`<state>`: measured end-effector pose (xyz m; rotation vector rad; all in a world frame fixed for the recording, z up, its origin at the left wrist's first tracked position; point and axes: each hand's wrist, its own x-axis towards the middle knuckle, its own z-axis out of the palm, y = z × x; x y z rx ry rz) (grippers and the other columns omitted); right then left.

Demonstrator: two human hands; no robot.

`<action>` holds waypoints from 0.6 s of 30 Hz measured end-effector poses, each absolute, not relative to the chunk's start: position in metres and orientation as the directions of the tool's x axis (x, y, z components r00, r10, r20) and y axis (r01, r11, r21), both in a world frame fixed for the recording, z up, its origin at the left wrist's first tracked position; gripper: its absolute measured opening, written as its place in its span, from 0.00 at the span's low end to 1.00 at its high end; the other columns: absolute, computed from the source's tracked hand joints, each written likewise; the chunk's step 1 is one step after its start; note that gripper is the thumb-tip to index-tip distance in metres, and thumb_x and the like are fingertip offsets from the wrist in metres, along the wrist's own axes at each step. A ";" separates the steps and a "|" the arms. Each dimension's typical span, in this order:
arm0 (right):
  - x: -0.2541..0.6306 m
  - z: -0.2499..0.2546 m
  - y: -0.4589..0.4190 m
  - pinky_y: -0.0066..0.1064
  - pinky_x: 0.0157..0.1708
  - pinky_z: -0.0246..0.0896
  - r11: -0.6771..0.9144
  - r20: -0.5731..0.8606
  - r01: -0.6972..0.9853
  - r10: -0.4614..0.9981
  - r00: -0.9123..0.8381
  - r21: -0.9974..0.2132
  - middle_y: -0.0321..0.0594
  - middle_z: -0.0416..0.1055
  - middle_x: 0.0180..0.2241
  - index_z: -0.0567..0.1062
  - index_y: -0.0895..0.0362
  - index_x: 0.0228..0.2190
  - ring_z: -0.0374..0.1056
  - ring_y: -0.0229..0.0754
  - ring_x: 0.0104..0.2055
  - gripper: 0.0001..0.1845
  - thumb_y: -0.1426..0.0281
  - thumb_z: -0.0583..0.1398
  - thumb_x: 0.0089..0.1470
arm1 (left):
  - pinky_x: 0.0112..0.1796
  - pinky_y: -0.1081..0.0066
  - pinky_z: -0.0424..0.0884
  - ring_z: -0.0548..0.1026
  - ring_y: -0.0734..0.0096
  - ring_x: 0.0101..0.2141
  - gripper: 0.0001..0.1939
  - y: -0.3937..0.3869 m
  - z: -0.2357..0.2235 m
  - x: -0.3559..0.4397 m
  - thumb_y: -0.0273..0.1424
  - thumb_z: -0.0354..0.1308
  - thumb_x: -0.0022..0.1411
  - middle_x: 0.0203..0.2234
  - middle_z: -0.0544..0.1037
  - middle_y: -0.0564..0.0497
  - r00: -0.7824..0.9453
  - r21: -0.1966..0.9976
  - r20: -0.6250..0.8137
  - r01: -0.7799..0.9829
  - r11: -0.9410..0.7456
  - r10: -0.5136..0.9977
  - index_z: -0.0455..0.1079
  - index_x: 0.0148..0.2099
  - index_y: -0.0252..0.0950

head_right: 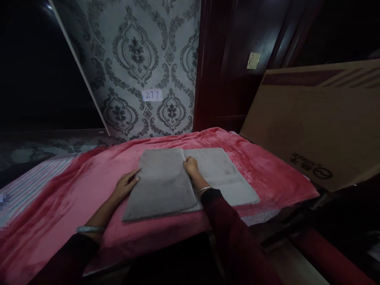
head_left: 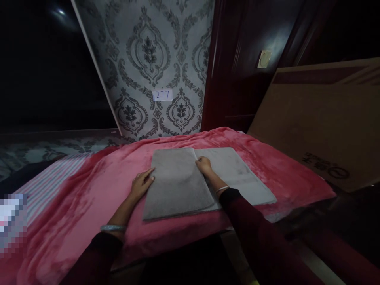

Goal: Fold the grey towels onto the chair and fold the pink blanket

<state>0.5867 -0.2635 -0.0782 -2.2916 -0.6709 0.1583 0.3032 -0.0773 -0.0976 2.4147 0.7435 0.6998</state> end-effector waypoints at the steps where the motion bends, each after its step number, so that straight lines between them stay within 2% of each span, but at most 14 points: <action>1: 0.587 -0.079 -0.263 0.29 0.45 0.64 -0.601 0.087 0.415 0.498 0.863 -0.683 0.47 0.80 0.43 0.80 0.58 0.42 0.74 0.46 0.47 0.12 0.72 0.59 0.58 | 0.50 0.55 0.68 0.74 0.53 0.47 0.28 -0.077 -0.098 0.303 0.45 0.55 0.62 0.47 0.82 0.46 0.725 0.585 0.315 0.361 -0.727 0.613 0.74 0.62 0.45; 6: 0.585 -0.084 -0.267 0.30 0.44 0.65 -0.606 0.092 0.401 0.474 0.876 -0.687 0.49 0.80 0.42 0.80 0.58 0.40 0.75 0.47 0.46 0.12 0.75 0.59 0.55 | 0.48 0.57 0.67 0.74 0.55 0.43 0.26 -0.077 -0.098 0.304 0.43 0.55 0.62 0.42 0.81 0.47 0.740 0.539 0.299 0.390 -0.746 0.603 0.75 0.61 0.47; 10: 0.582 -0.081 -0.272 0.30 0.47 0.65 -0.599 0.068 0.379 0.476 0.877 -0.705 0.48 0.80 0.43 0.80 0.58 0.41 0.75 0.47 0.48 0.12 0.73 0.59 0.57 | 0.48 0.58 0.67 0.73 0.56 0.43 0.26 -0.079 -0.097 0.305 0.44 0.55 0.63 0.42 0.81 0.47 0.748 0.541 0.305 0.373 -0.754 0.589 0.75 0.61 0.46; 15: 0.574 -0.086 -0.296 0.31 0.51 0.65 -0.569 0.001 0.345 0.517 0.856 -0.746 0.46 0.77 0.52 0.74 0.58 0.55 0.73 0.44 0.53 0.22 0.66 0.60 0.60 | 0.50 0.58 0.65 0.72 0.55 0.44 0.28 -0.082 -0.097 0.306 0.43 0.53 0.64 0.42 0.80 0.46 0.760 0.513 0.290 0.390 -0.765 0.582 0.73 0.63 0.43; 18: 0.563 -0.097 -0.322 0.31 0.52 0.66 -0.465 -0.001 0.350 0.603 0.798 -0.813 0.45 0.75 0.55 0.67 0.58 0.62 0.72 0.44 0.53 0.32 0.64 0.62 0.58 | 0.51 0.58 0.64 0.71 0.55 0.46 0.28 -0.084 -0.097 0.308 0.43 0.53 0.64 0.43 0.79 0.45 0.762 0.506 0.280 0.400 -0.764 0.584 0.72 0.64 0.43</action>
